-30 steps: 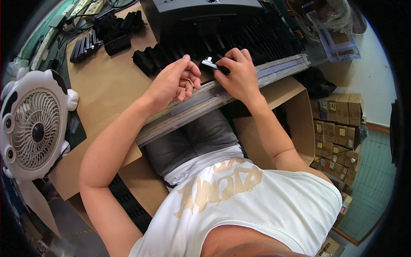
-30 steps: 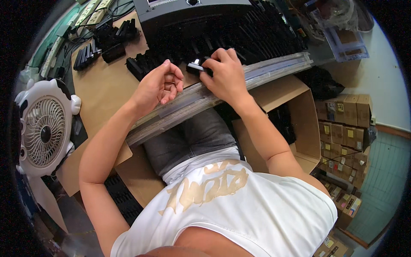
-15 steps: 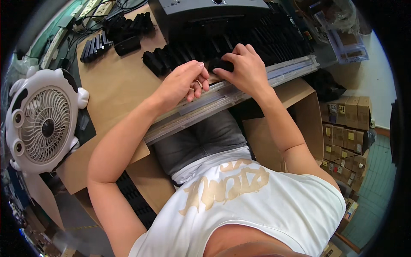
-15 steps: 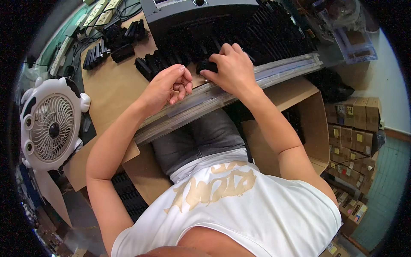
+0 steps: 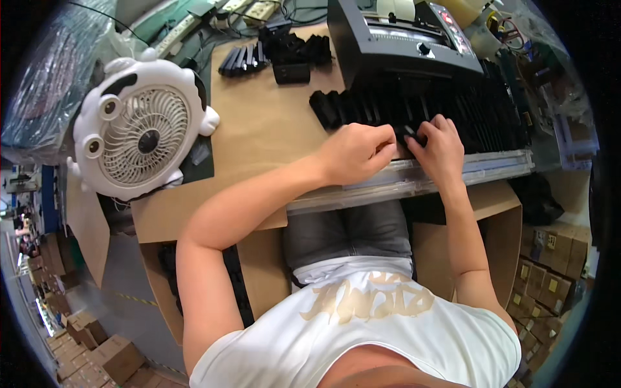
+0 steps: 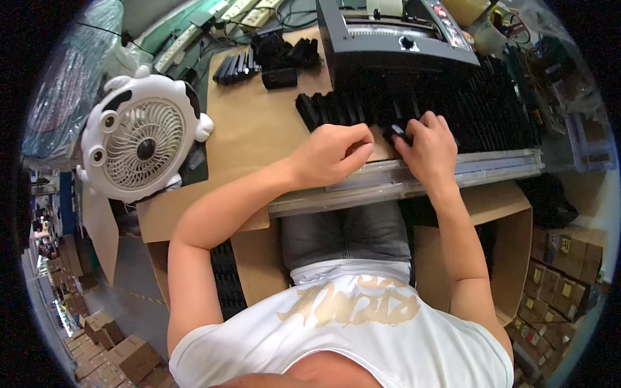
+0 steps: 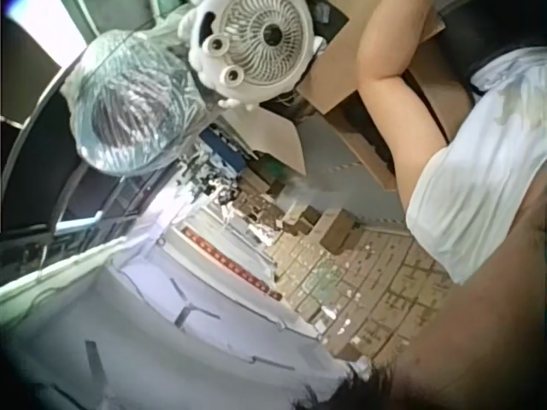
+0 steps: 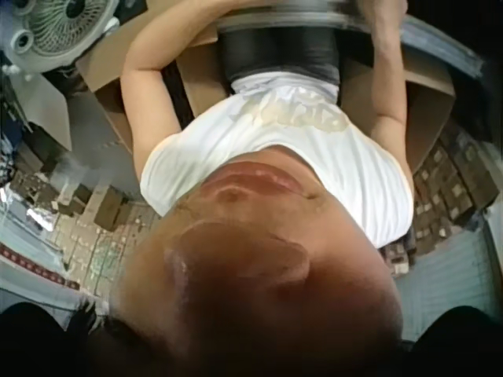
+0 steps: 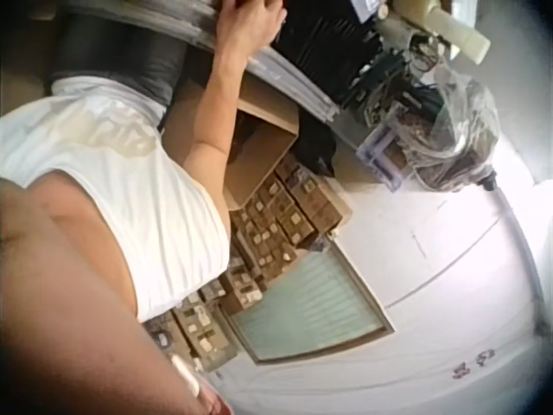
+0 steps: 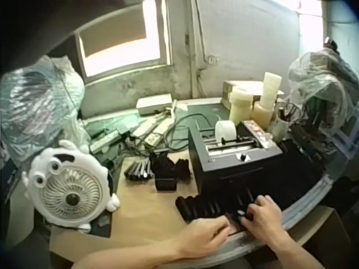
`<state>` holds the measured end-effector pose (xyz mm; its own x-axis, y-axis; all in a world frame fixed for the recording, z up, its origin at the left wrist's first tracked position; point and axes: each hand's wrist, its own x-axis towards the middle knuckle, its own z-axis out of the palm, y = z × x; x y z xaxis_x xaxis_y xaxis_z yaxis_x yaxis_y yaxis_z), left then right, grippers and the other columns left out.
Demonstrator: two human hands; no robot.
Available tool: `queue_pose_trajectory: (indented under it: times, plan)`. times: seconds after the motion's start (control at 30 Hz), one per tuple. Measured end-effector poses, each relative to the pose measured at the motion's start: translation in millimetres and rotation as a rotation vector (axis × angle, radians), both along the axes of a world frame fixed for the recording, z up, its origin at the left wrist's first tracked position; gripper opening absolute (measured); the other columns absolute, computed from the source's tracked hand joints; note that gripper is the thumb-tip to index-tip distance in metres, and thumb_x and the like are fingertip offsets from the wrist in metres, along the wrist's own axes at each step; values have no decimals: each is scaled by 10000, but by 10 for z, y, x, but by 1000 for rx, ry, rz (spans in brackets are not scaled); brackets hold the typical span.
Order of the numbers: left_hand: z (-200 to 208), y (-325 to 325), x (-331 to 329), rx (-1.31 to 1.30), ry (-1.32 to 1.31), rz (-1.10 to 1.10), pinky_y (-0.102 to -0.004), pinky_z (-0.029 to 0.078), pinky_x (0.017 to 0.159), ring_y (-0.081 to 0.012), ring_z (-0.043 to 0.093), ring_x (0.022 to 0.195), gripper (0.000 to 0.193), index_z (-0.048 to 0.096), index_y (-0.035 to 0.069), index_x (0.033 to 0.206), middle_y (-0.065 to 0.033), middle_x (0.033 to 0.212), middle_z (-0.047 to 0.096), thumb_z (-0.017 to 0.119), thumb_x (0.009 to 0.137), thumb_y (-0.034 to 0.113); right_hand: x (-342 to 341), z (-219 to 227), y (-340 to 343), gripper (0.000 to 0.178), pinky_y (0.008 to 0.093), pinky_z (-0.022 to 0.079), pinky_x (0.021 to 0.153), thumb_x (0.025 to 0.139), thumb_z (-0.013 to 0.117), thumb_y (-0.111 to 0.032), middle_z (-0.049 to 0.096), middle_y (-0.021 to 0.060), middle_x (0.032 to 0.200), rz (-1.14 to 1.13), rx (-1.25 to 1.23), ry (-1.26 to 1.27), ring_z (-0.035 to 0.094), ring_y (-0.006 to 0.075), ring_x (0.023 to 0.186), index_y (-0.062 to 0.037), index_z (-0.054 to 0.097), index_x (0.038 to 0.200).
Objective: Assemble small black plastic electronic component housings and place them in a tray.
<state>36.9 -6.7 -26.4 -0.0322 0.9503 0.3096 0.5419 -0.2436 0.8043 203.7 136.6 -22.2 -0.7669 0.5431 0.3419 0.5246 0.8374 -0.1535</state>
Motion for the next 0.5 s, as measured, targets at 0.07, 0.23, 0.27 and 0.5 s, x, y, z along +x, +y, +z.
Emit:
queue_pose_trajectory:
  times: [0.07,0.23,0.27,0.5]
  plan:
    - [191,-76,-242,63,267,173,-375,517,576,-278,635,661,157,570,32,878,-132,779,640,545,923,181,-29,13,-49,220,386,469,694,720,768,-169,518,58,800,17,-41,66,541,271,831,-70,580,776]
    - [283,-66,-1096,-177,850,737,-466,528,653,-374,648,759,193,567,79,1003,-169,844,652,625,865,199,196,-50,26,240,402,464,715,723,775,-156,547,69,868,79,-123,233,538,291,843,-79,614,884]
    - [182,-91,-1266,-233,864,752,-476,526,674,-383,645,794,240,557,82,1028,-178,893,642,646,854,220,200,-48,37,240,402,464,715,723,775,-156,547,69,868,60,-111,248,538,291,843,-79,614,884]
    - [-281,-195,-1713,-273,879,805,-494,511,702,-380,615,887,324,562,105,985,-163,1056,561,750,769,255,117,194,506,270,391,437,854,797,717,-179,575,113,1007,23,42,616,536,299,946,-53,636,1021]
